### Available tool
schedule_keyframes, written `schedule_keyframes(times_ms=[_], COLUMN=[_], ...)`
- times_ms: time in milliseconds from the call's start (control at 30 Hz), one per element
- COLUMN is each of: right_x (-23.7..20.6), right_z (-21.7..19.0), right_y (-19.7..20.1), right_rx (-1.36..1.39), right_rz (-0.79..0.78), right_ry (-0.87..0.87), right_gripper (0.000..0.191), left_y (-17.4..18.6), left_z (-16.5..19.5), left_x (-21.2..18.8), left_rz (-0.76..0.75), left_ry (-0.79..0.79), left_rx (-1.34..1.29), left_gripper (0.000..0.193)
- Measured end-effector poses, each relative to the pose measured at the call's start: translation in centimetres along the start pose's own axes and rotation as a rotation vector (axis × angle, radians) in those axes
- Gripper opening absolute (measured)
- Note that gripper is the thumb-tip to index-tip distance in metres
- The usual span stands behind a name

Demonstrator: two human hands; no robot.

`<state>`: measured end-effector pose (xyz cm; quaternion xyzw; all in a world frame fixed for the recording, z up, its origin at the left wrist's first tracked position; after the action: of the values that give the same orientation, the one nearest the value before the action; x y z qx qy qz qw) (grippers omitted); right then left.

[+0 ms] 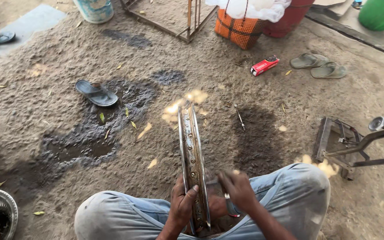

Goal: The person scrubs the surface of a motorcycle wheel rim with a small abrasive pad. They rotate the rim to access different sections and continue scrubbing the same area repeatedly.

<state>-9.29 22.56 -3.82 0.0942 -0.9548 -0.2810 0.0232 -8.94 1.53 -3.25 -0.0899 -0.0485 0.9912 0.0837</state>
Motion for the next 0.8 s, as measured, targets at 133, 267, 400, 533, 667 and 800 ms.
schedule_keyframes(times_ms=[133,267,400,533,667,800], right_x=[-5.5,-6.1,-2.8,2.4,6.9,8.8], right_z=[-0.1,-0.1,1.8,-0.3,-2.4,-3.5], right_y=[-4.3,-3.6,0.1,1.7,-0.1,-1.2], right_rx=[0.255,0.150,-0.001,0.163,0.342,0.230], right_rz=[-0.065,-0.083,0.029,0.178,0.184,0.137], right_ry=[-0.060,0.136,-0.018,0.064,-0.020,0.036], right_gripper=[0.032,0.018,0.036,0.040,0.035,0.029], left_y=[0.0,-0.4,-0.3,-0.7,-1.0,-1.3], left_z=[-0.5,-0.4,2.0,2.8,1.1,-0.4], left_x=[0.0,0.4,0.2,0.2,0.6,0.5], left_rz=[-0.005,-0.048,-0.005,-0.047,-0.129,-0.183], left_ry=[-0.054,0.111,0.004,-0.054,0.078,0.190], left_rx=[-0.011,-0.062,0.085,0.090,-0.143,-0.375], left_gripper=[0.028,0.036,0.035,0.036,0.035,0.038])
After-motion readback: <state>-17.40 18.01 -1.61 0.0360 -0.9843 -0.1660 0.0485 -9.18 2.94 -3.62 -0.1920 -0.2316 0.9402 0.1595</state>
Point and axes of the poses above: each hand's wrist, its own x-axis towards the middle knuckle, its own y-axis out of the back of the hand, z = x × y, the point moved 6 cm from there along x, towards the middle knuckle, and after that the axes turned 12 degrees about y, right-handed, at the moved point
